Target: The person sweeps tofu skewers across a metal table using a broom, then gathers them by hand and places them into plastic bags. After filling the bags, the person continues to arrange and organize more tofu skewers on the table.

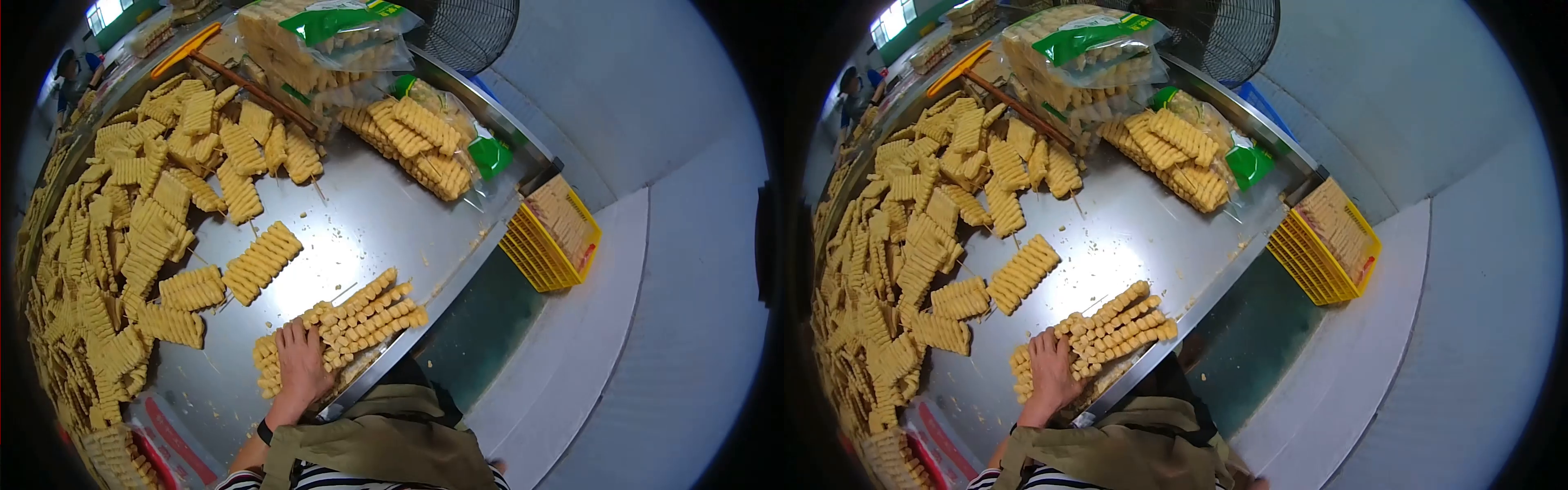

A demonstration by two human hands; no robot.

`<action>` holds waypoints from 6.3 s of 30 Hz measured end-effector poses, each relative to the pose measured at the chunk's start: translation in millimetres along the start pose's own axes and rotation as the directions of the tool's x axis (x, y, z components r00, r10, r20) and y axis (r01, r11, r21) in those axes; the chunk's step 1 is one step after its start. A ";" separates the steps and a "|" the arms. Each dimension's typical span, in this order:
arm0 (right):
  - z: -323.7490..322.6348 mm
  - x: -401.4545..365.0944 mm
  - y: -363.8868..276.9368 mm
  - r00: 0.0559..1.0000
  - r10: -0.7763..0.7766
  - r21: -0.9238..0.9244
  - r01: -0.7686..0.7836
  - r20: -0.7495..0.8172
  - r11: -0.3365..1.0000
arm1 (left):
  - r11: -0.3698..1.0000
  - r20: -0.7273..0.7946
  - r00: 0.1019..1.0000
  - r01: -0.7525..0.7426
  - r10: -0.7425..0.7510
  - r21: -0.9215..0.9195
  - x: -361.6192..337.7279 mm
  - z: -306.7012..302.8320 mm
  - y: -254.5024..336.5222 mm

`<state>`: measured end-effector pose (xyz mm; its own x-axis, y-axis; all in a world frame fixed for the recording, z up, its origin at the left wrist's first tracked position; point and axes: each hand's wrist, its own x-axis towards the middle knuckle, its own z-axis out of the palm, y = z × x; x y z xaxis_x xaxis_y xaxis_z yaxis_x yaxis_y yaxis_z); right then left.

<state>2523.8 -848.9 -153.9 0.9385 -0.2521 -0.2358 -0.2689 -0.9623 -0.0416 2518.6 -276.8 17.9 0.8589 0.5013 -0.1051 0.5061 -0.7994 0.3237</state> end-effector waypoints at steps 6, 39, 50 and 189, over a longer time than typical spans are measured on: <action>-149.7 163.3 -345.9 0.752 -0.513 0.592 0.651 -0.414 0.475 | 1.000 -0.031 1.000 0.003 -0.003 -0.016 6.1 2.1 5.2; -154.4 29.9 -621.4 -0.379 -0.849 0.398 0.890 0.369 -0.224 | 0.987 -0.166 0.985 0.018 -0.045 -0.160 22.2 1.9 2.8; -166.4 28.4 -579.7 -0.583 -0.778 0.394 0.788 0.233 -0.473 | 0.990 -0.192 0.981 -0.026 -0.002 -0.141 21.6 0.3 9.0; -176.1 -65.0 -615.0 -0.533 -0.657 0.834 0.462 0.533 0.301 | 0.668 -0.549 0.381 0.401 -0.744 -0.627 -122.6 -101.1 -22.3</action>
<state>2666.3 -258.7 58.0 -0.4389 0.8212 -0.3646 0.1724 -0.3213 -0.9312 2394.1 -286.9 118.6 -0.0927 0.9675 0.2354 0.6330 -0.1252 0.7640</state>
